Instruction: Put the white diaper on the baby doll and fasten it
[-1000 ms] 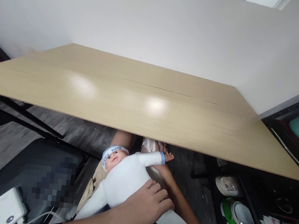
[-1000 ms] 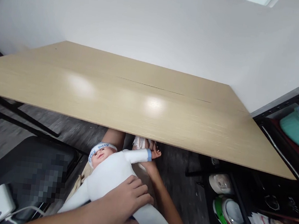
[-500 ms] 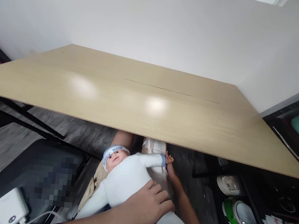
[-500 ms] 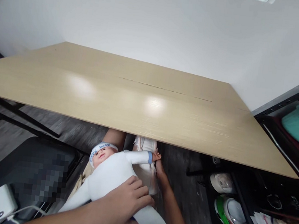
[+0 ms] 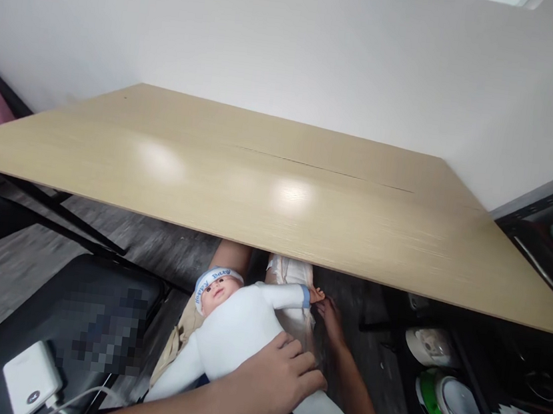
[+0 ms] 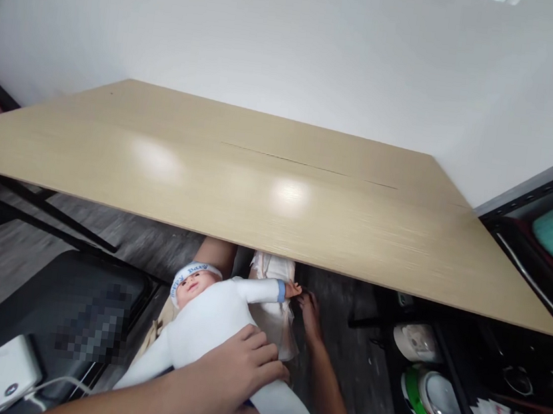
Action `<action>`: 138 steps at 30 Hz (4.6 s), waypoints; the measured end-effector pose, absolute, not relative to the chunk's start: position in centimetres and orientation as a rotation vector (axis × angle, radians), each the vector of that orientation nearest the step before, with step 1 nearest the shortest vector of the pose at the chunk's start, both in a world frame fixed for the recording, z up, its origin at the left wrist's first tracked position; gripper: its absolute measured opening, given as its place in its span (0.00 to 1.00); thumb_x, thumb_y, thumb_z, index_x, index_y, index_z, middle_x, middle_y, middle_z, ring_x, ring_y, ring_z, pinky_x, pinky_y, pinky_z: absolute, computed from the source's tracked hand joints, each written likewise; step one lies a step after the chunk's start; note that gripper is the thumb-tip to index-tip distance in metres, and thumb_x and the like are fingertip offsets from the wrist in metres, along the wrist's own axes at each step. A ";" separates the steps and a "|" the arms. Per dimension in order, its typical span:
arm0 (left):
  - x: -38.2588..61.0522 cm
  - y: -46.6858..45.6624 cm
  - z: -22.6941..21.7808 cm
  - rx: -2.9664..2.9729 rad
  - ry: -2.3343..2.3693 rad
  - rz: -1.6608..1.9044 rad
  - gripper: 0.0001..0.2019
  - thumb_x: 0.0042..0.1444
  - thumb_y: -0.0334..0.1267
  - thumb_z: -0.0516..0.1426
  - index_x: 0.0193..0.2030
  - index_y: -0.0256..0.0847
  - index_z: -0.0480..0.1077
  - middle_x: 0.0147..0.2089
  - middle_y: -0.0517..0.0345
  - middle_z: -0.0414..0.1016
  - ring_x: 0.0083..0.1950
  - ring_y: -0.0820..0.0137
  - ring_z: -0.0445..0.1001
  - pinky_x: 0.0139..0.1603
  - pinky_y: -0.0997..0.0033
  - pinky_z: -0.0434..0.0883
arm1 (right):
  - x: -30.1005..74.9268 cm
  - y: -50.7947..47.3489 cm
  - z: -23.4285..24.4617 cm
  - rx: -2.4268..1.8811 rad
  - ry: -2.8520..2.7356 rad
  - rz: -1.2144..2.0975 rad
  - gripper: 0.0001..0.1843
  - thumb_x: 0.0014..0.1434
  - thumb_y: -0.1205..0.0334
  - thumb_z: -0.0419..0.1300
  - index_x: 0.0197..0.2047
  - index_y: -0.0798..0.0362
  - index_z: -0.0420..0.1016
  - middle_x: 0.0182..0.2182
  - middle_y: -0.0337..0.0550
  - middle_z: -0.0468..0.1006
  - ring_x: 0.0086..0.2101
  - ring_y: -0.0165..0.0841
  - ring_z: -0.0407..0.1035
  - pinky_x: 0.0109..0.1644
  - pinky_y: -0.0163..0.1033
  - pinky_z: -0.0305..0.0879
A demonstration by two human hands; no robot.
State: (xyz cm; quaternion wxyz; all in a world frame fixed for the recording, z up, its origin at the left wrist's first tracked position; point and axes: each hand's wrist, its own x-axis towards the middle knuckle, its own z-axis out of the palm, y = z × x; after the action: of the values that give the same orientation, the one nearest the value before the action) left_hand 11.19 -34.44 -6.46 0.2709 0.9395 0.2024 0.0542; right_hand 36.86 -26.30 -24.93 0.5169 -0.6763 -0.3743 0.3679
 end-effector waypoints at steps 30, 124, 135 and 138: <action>-1.4 -39.6 -9.4 2.130 0.984 0.843 0.26 0.73 0.43 0.61 0.75 0.60 0.66 0.69 0.48 0.78 0.73 0.49 0.74 0.78 0.44 0.71 | 25.0 -27.9 -4.9 -1.304 -2.691 0.397 0.20 0.70 0.72 0.65 0.62 0.50 0.73 0.54 0.48 0.79 0.54 0.47 0.74 0.54 0.48 0.72; 0.6 10.2 -7.4 2.428 1.741 0.702 0.34 0.65 0.77 0.56 0.48 0.45 0.74 0.45 0.46 0.86 0.44 0.49 0.83 0.37 0.60 0.67 | 42.6 3.0 -7.3 -1.826 -1.869 0.062 0.17 0.68 0.41 0.64 0.46 0.46 0.78 0.42 0.48 0.87 0.41 0.47 0.79 0.39 0.44 0.65; 2.0 17.3 -7.2 2.395 1.784 0.709 0.37 0.62 0.81 0.55 0.49 0.45 0.75 0.46 0.46 0.86 0.45 0.47 0.83 0.39 0.57 0.69 | 43.3 10.1 -7.5 -1.836 -1.832 0.036 0.16 0.67 0.43 0.65 0.46 0.46 0.78 0.43 0.48 0.87 0.41 0.48 0.78 0.39 0.44 0.63; 2.0 18.9 -7.7 2.404 1.783 0.773 0.37 0.61 0.81 0.56 0.50 0.45 0.74 0.48 0.44 0.85 0.48 0.46 0.82 0.43 0.55 0.71 | 43.9 11.7 -7.7 -1.785 -1.869 -0.034 0.15 0.67 0.44 0.65 0.43 0.47 0.77 0.42 0.50 0.86 0.41 0.48 0.77 0.40 0.45 0.62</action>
State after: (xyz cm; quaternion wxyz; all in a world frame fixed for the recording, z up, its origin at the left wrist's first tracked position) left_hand 2.03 18.90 -7.66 0.0251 0.7773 0.5767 0.2500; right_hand 43.91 11.67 -7.69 0.2751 -0.6639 -0.6952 -0.0128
